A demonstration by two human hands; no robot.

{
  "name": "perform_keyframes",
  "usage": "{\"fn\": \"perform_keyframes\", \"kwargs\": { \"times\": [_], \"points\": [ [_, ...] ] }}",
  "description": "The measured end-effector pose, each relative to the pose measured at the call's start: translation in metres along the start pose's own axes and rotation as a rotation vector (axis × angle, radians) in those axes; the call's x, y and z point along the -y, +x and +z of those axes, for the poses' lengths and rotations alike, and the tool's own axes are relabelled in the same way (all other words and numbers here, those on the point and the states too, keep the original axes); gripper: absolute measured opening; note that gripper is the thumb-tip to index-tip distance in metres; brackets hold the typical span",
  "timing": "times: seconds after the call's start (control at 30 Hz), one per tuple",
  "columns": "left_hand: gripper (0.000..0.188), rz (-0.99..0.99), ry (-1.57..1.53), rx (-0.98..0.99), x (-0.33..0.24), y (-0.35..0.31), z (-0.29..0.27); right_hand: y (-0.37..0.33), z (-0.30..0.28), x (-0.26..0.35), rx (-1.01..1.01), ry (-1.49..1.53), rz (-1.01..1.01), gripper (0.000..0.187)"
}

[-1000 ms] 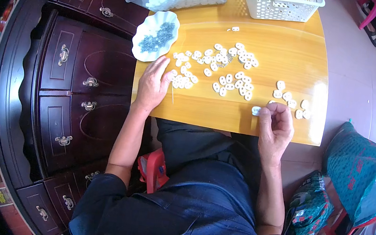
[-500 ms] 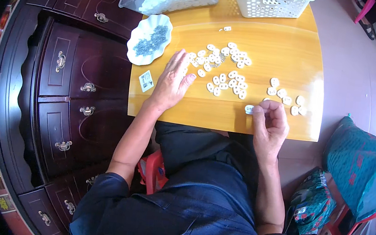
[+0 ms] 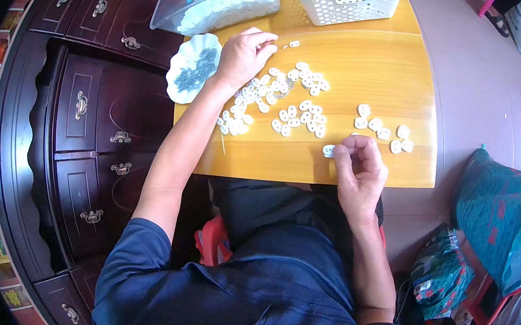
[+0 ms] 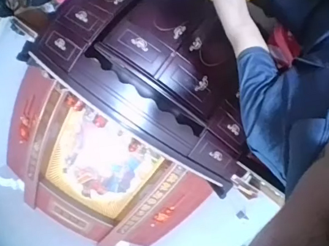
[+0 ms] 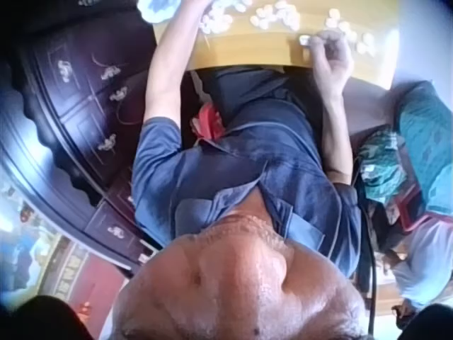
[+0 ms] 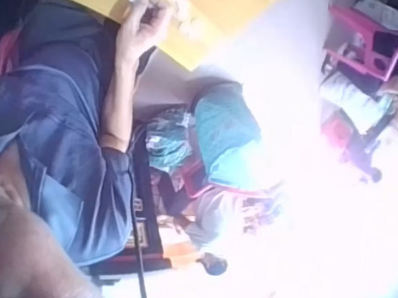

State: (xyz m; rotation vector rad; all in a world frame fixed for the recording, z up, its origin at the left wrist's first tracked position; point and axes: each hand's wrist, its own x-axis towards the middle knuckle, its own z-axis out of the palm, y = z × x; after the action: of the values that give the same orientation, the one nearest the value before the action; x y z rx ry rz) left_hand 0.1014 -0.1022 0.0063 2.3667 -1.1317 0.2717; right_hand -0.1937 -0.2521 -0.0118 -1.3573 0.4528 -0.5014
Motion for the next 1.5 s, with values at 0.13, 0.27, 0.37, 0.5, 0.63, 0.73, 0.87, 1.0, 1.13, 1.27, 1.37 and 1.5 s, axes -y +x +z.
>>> {"fn": "perform_keyframes", "kwargs": {
  "times": [0.13, 0.27, 0.37, 0.5, 0.63, 0.73, 0.87, 1.0, 1.13, 1.27, 1.37, 1.5],
  "points": [
    [0.017, -0.074, -0.060, 0.045, 0.002, 0.010, 0.018, 0.001, -0.001, 0.001, -0.011, 0.010, 0.001, 0.006],
    [0.010, -0.064, -0.069, 0.054, -0.001, 0.012, 0.024, 0.000, -0.001, 0.003, 0.007, 0.016, 0.027, 0.006],
    [0.010, -0.023, 0.029, 0.025, -0.004, 0.010, 0.025, -0.001, 0.000, 0.000, -0.005, 0.015, 0.030, 0.006],
    [0.013, 0.039, 0.173, 0.073, -0.002, 0.007, 0.026, -0.002, 0.000, -0.002, 0.028, 0.007, 0.004, 0.008],
    [0.012, -0.066, 0.079, 0.104, -0.001, -0.006, 0.002, -0.001, -0.008, -0.009, 0.022, 0.010, 0.034, 0.008],
    [0.013, -0.024, -0.123, 0.052, 0.016, -0.029, -0.039, 0.001, -0.004, -0.009, 0.027, 0.021, 0.023, 0.007],
    [0.005, -0.092, -0.174, 0.063, -0.001, -0.086, -0.111, 0.004, -0.006, -0.010, 0.011, -0.032, -0.005, 0.010],
    [0.005, -0.291, -0.277, 0.084, -0.013, -0.150, -0.154, 0.002, -0.012, -0.020, 0.037, -0.100, -0.004, 0.012],
    [0.007, -0.325, -0.213, 0.033, -0.034, -0.178, -0.199, 0.002, -0.026, -0.026, 0.031, -0.103, -0.034, 0.010],
    [0.013, -0.444, -0.013, 0.012, -0.054, -0.208, -0.271, 0.009, -0.030, -0.033, 0.039, -0.051, -0.062, 0.010],
    [0.014, -0.532, 0.062, 0.024, -0.066, -0.247, -0.323, 0.015, -0.019, -0.033, 0.071, -0.007, -0.057, 0.012],
    [0.012, -0.617, 0.079, -0.057, -0.106, -0.296, -0.379, 0.025, -0.013, -0.046, 0.092, 0.010, -0.074, 0.013]
  ]
}}
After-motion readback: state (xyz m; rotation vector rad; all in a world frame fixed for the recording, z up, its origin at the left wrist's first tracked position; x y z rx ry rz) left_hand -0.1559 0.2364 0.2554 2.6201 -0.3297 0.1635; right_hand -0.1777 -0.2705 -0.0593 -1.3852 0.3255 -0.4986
